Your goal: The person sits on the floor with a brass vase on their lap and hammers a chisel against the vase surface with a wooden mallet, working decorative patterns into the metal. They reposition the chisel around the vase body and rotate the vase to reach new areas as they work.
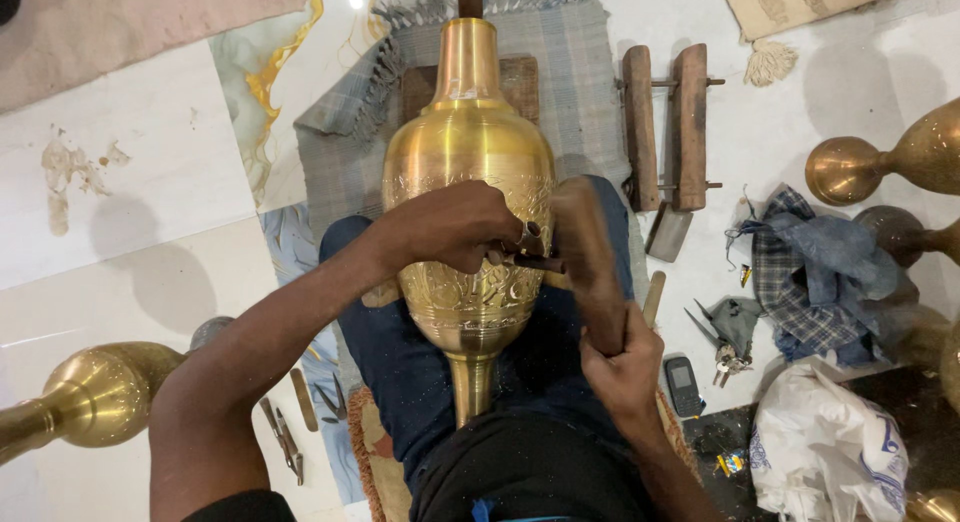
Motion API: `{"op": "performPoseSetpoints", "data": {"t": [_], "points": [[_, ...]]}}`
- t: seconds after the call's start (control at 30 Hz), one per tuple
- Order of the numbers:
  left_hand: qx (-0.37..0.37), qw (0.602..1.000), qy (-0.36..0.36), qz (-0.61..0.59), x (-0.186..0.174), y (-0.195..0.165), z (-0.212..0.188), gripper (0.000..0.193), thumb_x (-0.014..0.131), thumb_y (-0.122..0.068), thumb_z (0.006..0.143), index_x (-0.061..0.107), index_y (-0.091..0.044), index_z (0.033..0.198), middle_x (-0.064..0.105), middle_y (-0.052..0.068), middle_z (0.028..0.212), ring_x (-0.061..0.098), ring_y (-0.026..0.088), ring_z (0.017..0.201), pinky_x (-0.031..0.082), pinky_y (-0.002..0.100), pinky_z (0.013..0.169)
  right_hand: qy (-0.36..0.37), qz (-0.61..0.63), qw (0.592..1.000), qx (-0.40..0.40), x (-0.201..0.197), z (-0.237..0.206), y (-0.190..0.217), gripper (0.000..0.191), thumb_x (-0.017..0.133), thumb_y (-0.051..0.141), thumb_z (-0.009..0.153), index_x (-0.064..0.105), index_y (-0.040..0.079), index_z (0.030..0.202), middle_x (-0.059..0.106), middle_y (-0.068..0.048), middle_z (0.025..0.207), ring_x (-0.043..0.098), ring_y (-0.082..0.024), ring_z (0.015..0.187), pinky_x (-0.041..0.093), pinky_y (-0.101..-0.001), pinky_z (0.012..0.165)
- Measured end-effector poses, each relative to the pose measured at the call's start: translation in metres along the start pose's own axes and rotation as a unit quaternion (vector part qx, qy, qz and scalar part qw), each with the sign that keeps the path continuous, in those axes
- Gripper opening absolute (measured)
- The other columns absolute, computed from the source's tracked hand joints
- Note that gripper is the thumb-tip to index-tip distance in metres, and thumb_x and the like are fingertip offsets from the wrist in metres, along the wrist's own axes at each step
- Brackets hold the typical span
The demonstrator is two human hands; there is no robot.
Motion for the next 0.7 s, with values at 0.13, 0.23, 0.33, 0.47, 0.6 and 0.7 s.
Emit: {"op": "performPoseSetpoints", "data": {"t": [0.13,0.23,0.33,0.47,0.6,0.7], "points": [[-0.013,1.0,-0.005,-0.013,-0.002,0.0,-0.001,0.025,0.072,-0.001,0.064,0.074,-0.005,0.088,0.067,0.016,0.07,0.066,0.039,0.068,0.048,0.049,0.058,-0.072,0.113,0.99,-0.047,-0.007,-0.004,0.001,0.02,0.079,0.004,0.082,0.062,0.001,0.091,0.065,-0.009,0.073,0.064,-0.014,0.065,0.051,-0.0312,0.06],[0.011,0.999,-0.015,-0.033,-0.005,-0.005,-0.002,0.041,0.07,0.002,0.063,0.077,-0.008,0.102,0.068,0.017,0.071,0.066,0.04,0.067,0.048,0.049,0.055,-0.05,0.023,0.998,-0.032,-0.002,-0.003,-0.003,0.019,0.079,0.002,0.08,0.061,0.002,0.088,0.065,-0.008,0.071,0.064,-0.016,0.061,0.051,-0.0318,0.059],[0.008,0.999,-0.009,-0.036,-0.004,-0.003,-0.004,0.041,0.071,0.002,0.063,0.076,-0.008,0.103,0.068,0.018,0.071,0.065,0.04,0.068,0.048,0.048,0.057,-0.042,0.078,0.995,-0.047,-0.006,-0.003,-0.001,0.016,0.078,0.004,0.083,0.064,0.004,0.089,0.066,-0.008,0.074,0.065,-0.018,0.064,0.052,-0.0322,0.062],[0.021,0.998,-0.006,-0.062,-0.002,-0.001,-0.002,0.044,0.068,0.004,0.064,0.073,-0.008,0.105,0.069,0.014,0.072,0.069,0.035,0.069,0.05,0.046,0.059,-0.04,0.064,0.997,0.022,-0.011,-0.001,-0.019,0.025,0.081,0.004,0.078,0.065,0.0,0.097,0.067,-0.007,0.077,0.064,-0.016,0.067,0.052,-0.032,0.064],[0.07,0.995,-0.058,-0.046,-0.013,-0.01,-0.005,0.05,0.07,0.004,0.061,0.074,-0.007,0.11,0.07,0.014,0.073,0.067,0.037,0.069,0.049,0.047,0.059,0.007,0.077,0.997,-0.011,-0.002,0.0,-0.021,0.029,0.076,0.002,0.078,0.065,0.002,0.106,0.069,-0.005,0.082,0.064,-0.012,0.072,0.053,-0.0306,0.066],[-0.047,0.998,0.031,-0.018,0.006,0.011,-0.001,0.031,0.069,0.004,0.068,0.074,-0.008,0.095,0.072,0.009,0.071,0.07,0.03,0.065,0.049,0.046,0.057,-0.079,0.132,0.986,-0.062,-0.014,-0.003,-0.02,0.027,0.082,0.005,0.083,0.065,0.002,0.105,0.071,-0.005,0.09,0.068,-0.012,0.08,0.056,-0.0294,0.072]]}}
Point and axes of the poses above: each hand's wrist, its own z-axis towards the middle knuckle, its own x-axis out of the palm, y = z × x, the point moved 10 cm from there along z, towards the middle knuckle
